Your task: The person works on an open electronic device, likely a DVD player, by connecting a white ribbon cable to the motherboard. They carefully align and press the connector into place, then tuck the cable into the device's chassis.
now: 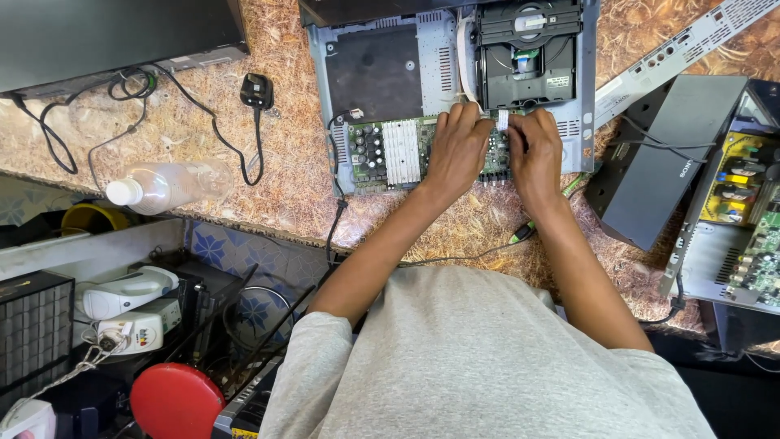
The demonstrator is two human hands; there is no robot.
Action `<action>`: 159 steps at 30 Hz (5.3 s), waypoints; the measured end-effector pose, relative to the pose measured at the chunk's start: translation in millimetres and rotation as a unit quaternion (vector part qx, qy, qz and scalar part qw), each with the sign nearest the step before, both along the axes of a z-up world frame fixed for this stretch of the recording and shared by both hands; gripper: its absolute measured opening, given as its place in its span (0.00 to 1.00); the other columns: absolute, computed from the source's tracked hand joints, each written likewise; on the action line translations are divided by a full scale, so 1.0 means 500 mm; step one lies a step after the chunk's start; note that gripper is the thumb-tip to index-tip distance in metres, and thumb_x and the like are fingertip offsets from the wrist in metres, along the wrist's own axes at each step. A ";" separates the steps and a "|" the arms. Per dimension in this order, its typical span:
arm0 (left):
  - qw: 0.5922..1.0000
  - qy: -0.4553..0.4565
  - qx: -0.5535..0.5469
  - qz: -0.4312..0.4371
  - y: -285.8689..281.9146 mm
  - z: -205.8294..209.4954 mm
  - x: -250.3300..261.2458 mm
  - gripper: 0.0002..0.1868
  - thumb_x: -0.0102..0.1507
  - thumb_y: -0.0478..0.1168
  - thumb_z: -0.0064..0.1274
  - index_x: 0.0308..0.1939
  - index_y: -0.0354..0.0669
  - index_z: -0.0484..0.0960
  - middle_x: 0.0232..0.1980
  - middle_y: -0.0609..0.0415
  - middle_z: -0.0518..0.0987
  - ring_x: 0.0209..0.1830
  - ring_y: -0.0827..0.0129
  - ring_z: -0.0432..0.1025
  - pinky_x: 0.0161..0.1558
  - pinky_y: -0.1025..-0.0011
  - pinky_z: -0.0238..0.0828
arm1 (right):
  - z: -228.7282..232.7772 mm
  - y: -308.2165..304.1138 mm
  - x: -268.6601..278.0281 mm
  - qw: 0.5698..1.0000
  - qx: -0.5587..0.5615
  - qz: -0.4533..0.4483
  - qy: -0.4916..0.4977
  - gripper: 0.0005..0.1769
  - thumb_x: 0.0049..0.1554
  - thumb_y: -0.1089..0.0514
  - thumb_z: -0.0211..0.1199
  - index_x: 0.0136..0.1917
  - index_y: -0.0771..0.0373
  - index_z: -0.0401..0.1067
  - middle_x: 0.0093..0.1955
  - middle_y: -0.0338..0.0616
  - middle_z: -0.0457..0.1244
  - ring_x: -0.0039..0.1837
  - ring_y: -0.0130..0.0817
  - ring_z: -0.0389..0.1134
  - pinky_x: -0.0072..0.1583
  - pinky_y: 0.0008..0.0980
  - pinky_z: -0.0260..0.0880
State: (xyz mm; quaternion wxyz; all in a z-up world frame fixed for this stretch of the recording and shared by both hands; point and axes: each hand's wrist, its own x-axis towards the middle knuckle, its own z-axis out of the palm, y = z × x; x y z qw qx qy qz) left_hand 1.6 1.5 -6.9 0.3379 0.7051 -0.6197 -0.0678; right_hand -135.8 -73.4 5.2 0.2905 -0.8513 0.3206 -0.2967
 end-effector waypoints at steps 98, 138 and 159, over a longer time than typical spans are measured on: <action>0.983 0.177 0.004 -0.050 -0.022 0.025 0.132 0.09 0.66 0.27 0.48 0.44 0.45 0.77 0.44 0.56 0.70 0.45 0.68 0.70 0.47 0.67 0.77 | -0.019 -0.048 0.043 0.979 -0.189 0.073 0.026 0.05 0.61 0.67 0.71 0.47 0.60 0.77 0.42 0.38 0.62 0.50 0.36 0.54 0.51 0.32 0.49; 0.969 0.235 -0.044 -0.058 -0.021 0.042 0.131 0.10 0.67 0.25 0.44 0.45 0.42 0.77 0.45 0.54 0.70 0.43 0.65 0.72 0.49 0.66 0.75 | 0.025 0.013 0.037 0.981 -0.164 0.012 0.103 0.08 0.62 0.69 0.64 0.54 0.64 0.78 0.39 0.39 0.61 0.45 0.37 0.52 0.49 0.34 0.49; 0.996 -0.079 0.007 -0.048 0.063 0.064 0.054 0.17 0.69 0.50 0.48 0.49 0.43 0.85 0.60 0.42 0.71 0.63 0.51 0.64 0.56 0.56 0.64 | -0.002 -0.018 0.026 0.997 -0.048 0.032 0.043 0.05 0.59 0.68 0.68 0.48 0.60 0.78 0.36 0.38 0.57 0.46 0.39 0.58 0.54 0.39 0.48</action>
